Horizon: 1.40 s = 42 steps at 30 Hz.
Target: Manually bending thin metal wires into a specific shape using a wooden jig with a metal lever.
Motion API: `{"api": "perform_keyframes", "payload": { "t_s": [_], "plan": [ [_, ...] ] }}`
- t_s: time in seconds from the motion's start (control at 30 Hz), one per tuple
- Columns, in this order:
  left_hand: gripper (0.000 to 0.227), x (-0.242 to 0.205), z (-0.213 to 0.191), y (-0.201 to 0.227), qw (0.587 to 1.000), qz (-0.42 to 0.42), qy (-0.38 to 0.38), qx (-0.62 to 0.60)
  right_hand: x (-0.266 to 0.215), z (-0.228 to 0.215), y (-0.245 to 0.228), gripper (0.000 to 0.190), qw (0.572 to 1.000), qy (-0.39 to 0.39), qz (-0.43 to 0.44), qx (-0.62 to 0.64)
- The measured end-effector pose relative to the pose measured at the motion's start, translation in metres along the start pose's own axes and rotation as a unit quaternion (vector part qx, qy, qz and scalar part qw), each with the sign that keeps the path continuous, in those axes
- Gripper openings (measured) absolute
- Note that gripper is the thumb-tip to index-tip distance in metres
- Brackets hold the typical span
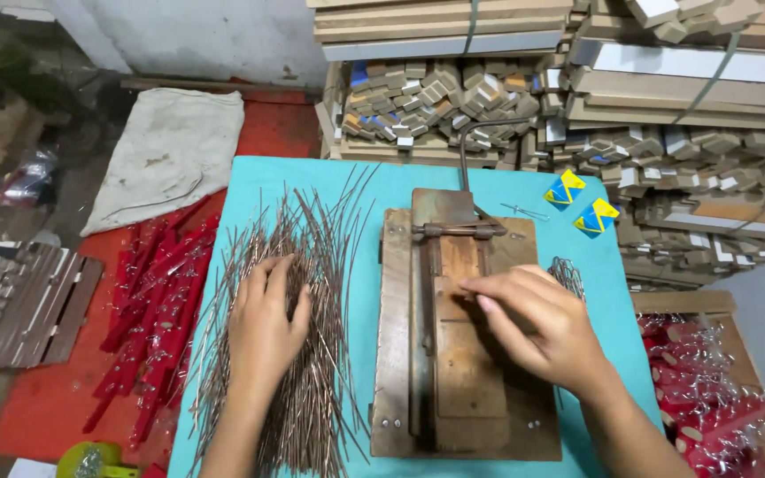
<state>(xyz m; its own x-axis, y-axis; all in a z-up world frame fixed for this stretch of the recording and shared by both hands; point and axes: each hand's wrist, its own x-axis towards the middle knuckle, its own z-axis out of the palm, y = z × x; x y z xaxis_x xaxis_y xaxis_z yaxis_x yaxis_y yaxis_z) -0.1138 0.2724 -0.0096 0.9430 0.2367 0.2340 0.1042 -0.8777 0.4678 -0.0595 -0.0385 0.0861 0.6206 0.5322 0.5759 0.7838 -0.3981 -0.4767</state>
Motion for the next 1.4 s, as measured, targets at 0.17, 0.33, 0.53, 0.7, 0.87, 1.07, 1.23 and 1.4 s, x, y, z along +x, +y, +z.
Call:
{"api": "perform_keyframes", "payload": {
  "t_s": [0.17,0.33,0.53,0.7,0.87,1.07,1.23,1.4],
  "plan": [
    [0.048,0.008,0.026,-0.031,0.995,-0.057,-0.033,0.080,0.065,0.028,-0.018,0.015,0.988,-0.111,-0.106,-0.016],
    [0.046,0.009,0.028,-0.033,0.991,-0.113,-0.058,0.046,0.121,0.098,-0.007,0.016,0.962,-0.223,-0.151,-0.052],
    [0.046,0.003,0.015,-0.029,0.990,-0.121,-0.059,-0.032,0.149,0.226,0.032,0.025,0.878,-0.443,-0.062,-0.168],
    [0.050,0.004,0.022,-0.037,0.982,-0.142,-0.017,-0.126,0.148,0.244,0.026,0.041,0.850,-0.510,-0.017,-0.132],
    [0.060,0.000,0.022,-0.038,0.966,-0.151,0.021,-0.211,0.141,0.245,0.021,0.031,0.858,-0.507,0.020,-0.083],
    [0.057,0.004,0.025,-0.043,0.921,-0.187,0.034,-0.340,0.140,0.230,0.007,0.025,0.875,-0.476,0.081,-0.042],
    [0.053,0.005,0.040,-0.057,0.856,-0.211,0.050,-0.469,0.145,0.230,0.013,0.015,0.893,-0.432,0.123,0.013],
    [0.045,0.014,0.031,-0.053,0.814,-0.186,0.137,-0.534,0.162,0.205,0.019,0.021,0.926,-0.300,0.118,0.194]
  ]
}}
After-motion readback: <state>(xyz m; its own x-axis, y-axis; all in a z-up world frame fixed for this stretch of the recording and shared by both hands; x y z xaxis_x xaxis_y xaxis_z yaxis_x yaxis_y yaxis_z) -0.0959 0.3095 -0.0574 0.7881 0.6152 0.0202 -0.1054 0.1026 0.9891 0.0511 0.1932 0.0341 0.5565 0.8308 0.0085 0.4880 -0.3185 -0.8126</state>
